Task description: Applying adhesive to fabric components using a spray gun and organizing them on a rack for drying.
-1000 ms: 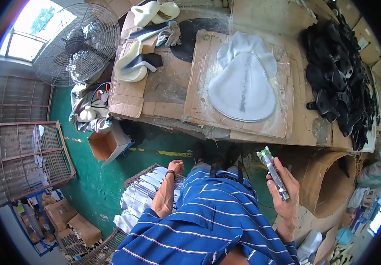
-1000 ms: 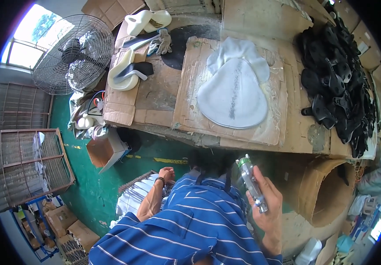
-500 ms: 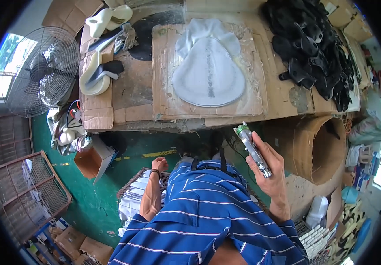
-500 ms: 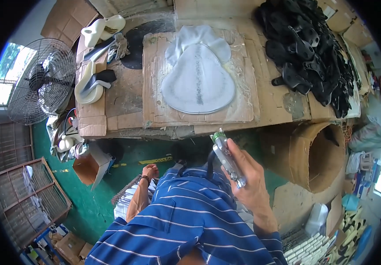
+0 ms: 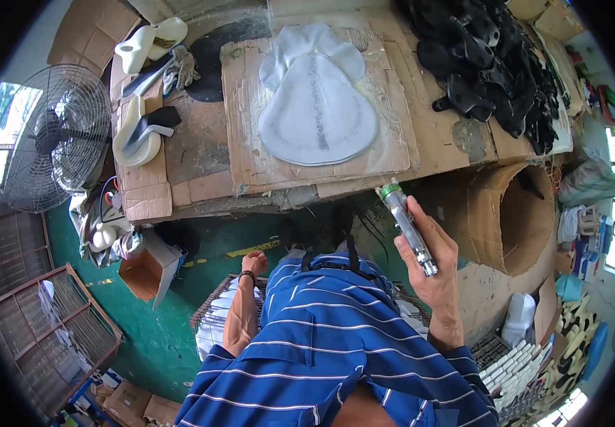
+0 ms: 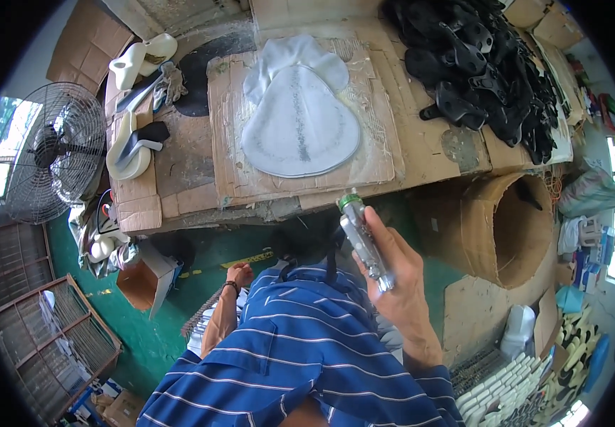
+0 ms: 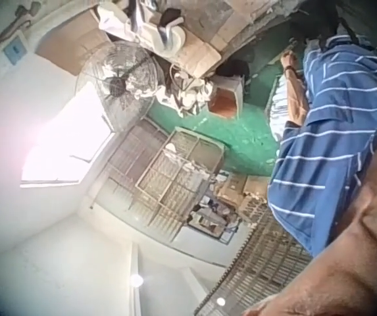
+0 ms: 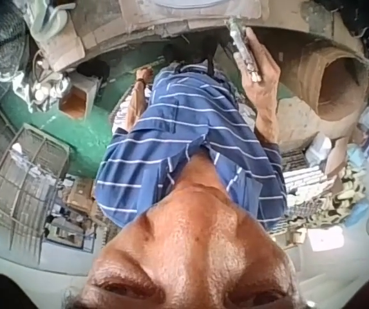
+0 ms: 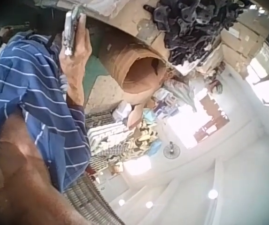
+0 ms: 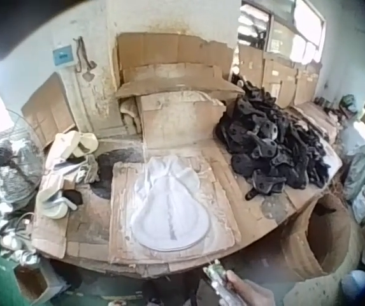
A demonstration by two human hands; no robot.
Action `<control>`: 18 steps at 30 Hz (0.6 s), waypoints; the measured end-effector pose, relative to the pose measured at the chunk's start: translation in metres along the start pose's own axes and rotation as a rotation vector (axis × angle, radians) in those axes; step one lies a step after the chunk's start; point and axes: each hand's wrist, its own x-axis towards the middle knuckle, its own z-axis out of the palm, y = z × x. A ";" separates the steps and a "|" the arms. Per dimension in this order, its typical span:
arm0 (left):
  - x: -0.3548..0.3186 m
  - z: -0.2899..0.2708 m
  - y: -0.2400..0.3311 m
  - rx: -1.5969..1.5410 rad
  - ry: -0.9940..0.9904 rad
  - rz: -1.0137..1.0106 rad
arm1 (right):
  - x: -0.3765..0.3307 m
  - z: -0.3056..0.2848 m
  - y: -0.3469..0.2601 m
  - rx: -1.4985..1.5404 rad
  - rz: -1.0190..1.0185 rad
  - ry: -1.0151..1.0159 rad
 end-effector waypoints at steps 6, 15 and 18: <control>0.007 0.003 -0.001 0.019 -0.015 0.011 | -0.015 -0.003 -0.002 0.031 0.031 -0.041; 0.008 0.010 0.012 0.085 -0.030 0.047 | -0.042 -0.026 0.011 -0.079 0.118 0.095; 0.010 0.013 0.012 0.101 -0.015 0.055 | -0.048 -0.030 0.008 -0.084 0.134 0.096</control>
